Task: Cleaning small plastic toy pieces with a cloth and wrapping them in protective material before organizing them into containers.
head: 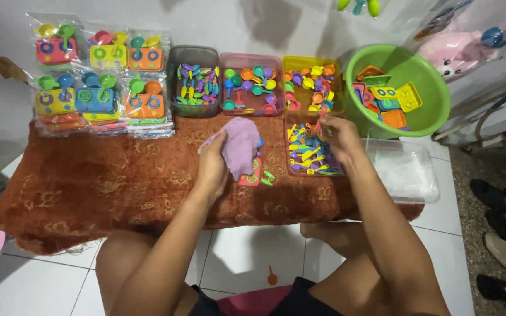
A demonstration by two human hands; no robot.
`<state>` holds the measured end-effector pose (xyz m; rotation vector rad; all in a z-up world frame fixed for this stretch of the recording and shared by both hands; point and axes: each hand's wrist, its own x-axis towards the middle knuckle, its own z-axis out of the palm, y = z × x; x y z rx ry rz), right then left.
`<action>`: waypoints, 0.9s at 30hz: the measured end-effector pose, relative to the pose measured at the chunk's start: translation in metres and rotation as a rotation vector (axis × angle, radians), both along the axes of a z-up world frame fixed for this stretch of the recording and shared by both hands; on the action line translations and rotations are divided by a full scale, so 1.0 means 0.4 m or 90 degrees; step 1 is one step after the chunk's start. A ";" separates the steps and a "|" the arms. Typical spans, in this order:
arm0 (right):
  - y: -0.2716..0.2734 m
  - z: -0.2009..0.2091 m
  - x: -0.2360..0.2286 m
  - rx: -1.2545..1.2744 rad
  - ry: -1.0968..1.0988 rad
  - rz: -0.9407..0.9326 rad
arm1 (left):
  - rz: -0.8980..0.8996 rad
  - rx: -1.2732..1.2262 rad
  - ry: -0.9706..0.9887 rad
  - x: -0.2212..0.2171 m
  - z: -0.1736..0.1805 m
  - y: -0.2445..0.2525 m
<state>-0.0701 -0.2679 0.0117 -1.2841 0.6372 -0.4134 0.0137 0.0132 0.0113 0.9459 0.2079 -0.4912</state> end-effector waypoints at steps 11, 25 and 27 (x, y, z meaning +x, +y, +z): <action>0.274 -0.044 -0.006 -0.005 -0.096 0.069 | -0.150 0.170 -0.159 -0.100 -0.109 -0.080; 0.344 -0.020 0.036 -0.393 -0.143 0.187 | 0.061 0.060 -0.040 -0.052 -0.111 -0.106; 0.346 -0.022 0.042 -0.339 -0.148 0.198 | 0.093 -0.077 -0.035 -0.032 -0.148 -0.110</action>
